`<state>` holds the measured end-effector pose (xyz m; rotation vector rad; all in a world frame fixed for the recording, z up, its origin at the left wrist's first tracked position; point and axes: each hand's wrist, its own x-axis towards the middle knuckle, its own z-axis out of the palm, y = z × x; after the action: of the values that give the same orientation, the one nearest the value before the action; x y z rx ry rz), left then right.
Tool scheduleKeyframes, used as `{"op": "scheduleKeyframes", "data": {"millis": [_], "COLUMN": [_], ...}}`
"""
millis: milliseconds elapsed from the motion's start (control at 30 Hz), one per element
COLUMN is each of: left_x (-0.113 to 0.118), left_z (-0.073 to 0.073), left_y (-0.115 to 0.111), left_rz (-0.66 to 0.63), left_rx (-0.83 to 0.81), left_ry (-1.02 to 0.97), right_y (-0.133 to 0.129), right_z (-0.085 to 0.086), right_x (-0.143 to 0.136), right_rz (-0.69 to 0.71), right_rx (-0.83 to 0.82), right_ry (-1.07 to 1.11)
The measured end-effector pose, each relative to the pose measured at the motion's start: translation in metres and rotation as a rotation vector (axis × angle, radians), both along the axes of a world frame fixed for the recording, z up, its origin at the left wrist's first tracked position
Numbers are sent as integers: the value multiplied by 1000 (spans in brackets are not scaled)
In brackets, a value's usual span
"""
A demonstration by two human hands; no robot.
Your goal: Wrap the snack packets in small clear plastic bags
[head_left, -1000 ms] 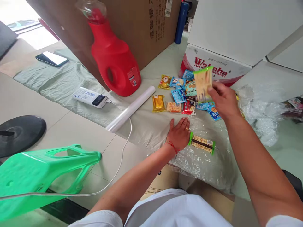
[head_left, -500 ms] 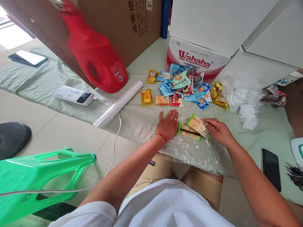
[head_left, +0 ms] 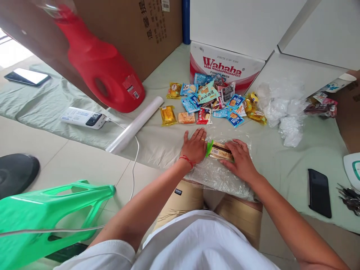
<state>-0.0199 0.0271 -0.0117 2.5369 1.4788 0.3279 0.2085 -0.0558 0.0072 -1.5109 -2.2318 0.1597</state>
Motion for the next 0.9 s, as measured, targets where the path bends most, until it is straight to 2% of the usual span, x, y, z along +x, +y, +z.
{"op": "scheduleKeyframes", "data": {"millis": [200,367,467,567,700,800,900], "left_x": [-1,-1,-1,-1,-2,-1,-2], "left_z": [-1,1,2,1,-1,-1,0], "left_y": [1,1,1,1,1,2,4], "left_rz": [-11,10,38,41,35,38,45], "left_rx": [-7,-24,-34,-32,-33,-38,-64], "left_ry": [0,-14,-28,-44,-53,-53,-56], "right_y": [13,7,-15,-54,-103,-116,-111], "right_z": [1,2,13,18,3,-13,-13], "right_x": [-3,-1,0,-4,-13,-16,-13], "right_rz": [77,75,3,-55,17,-4,-29], "right_rx": [-95,-121,-61,-2,5,13,-2], "right_ry": [-102,-103,-26,47,-24,-14,64]}}
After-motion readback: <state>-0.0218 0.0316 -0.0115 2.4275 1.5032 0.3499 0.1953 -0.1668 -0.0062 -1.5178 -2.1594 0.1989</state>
